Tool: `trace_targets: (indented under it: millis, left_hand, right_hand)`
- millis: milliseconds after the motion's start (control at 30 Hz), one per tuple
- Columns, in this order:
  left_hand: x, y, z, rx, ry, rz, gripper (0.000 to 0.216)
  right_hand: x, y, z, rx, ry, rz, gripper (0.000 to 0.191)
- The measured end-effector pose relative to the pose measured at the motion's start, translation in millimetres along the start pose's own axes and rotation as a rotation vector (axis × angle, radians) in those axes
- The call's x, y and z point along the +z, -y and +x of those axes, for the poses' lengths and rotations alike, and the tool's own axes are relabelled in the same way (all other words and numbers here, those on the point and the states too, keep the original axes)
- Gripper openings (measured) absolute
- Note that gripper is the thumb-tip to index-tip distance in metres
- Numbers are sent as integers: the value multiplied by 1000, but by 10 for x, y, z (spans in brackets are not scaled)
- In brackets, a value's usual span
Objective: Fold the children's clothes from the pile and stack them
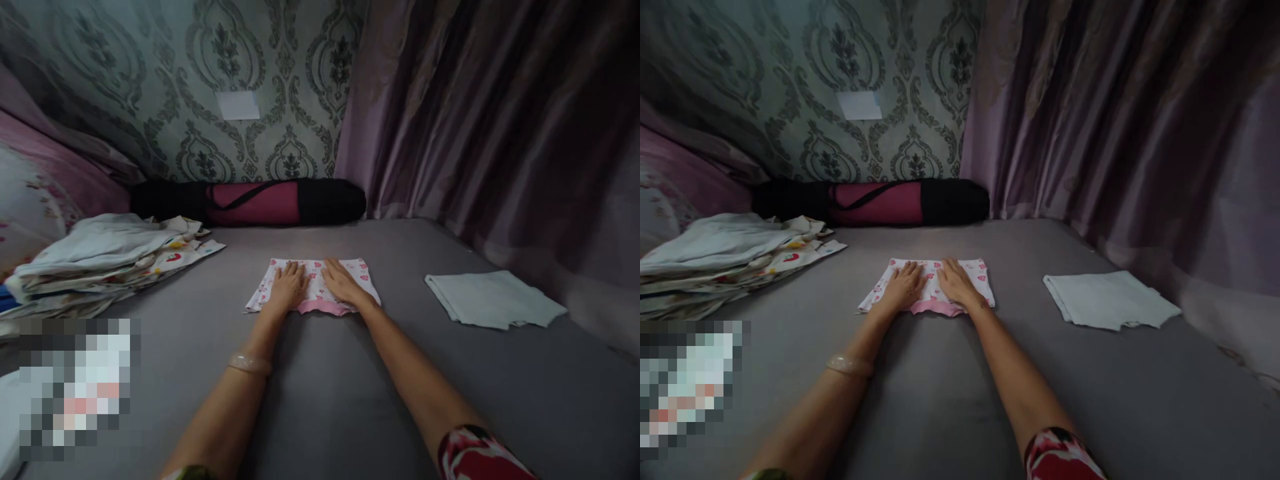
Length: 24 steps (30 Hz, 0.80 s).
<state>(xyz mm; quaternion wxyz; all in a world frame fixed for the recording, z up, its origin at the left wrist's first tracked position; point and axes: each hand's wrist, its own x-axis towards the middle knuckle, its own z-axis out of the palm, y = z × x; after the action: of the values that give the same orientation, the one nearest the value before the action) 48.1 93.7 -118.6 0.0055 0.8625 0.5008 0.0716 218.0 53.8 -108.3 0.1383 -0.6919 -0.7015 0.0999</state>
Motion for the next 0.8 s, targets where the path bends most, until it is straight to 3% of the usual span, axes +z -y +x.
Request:
trace_targets:
  millis: [133, 367, 500, 600, 700, 800]
  left_hand:
    - [24, 126, 4, -99, -84, 38, 57]
    - [74, 259, 39, -174, 82, -64, 63]
    - [3, 243, 25, -156, 89, -67, 62]
    - [-34, 242, 8, -145, 76, -52, 60]
    - [-28, 257, -3, -153, 94, -64, 60]
    - [-2, 275, -5, -155, 107, -87, 60]
  right_hand:
    - [-95, -250, -49, 163, -130, -97, 58]
    - [-29, -453, -105, 223, -29, -145, 61]
    - [-65, -236, -164, 192, -113, -170, 59]
    - [-22, 54, -231, 60, -199, -161, 60]
    - [86, 245, -277, -30, -150, -125, 61]
    - [145, 279, -292, -14, -58, -102, 64]
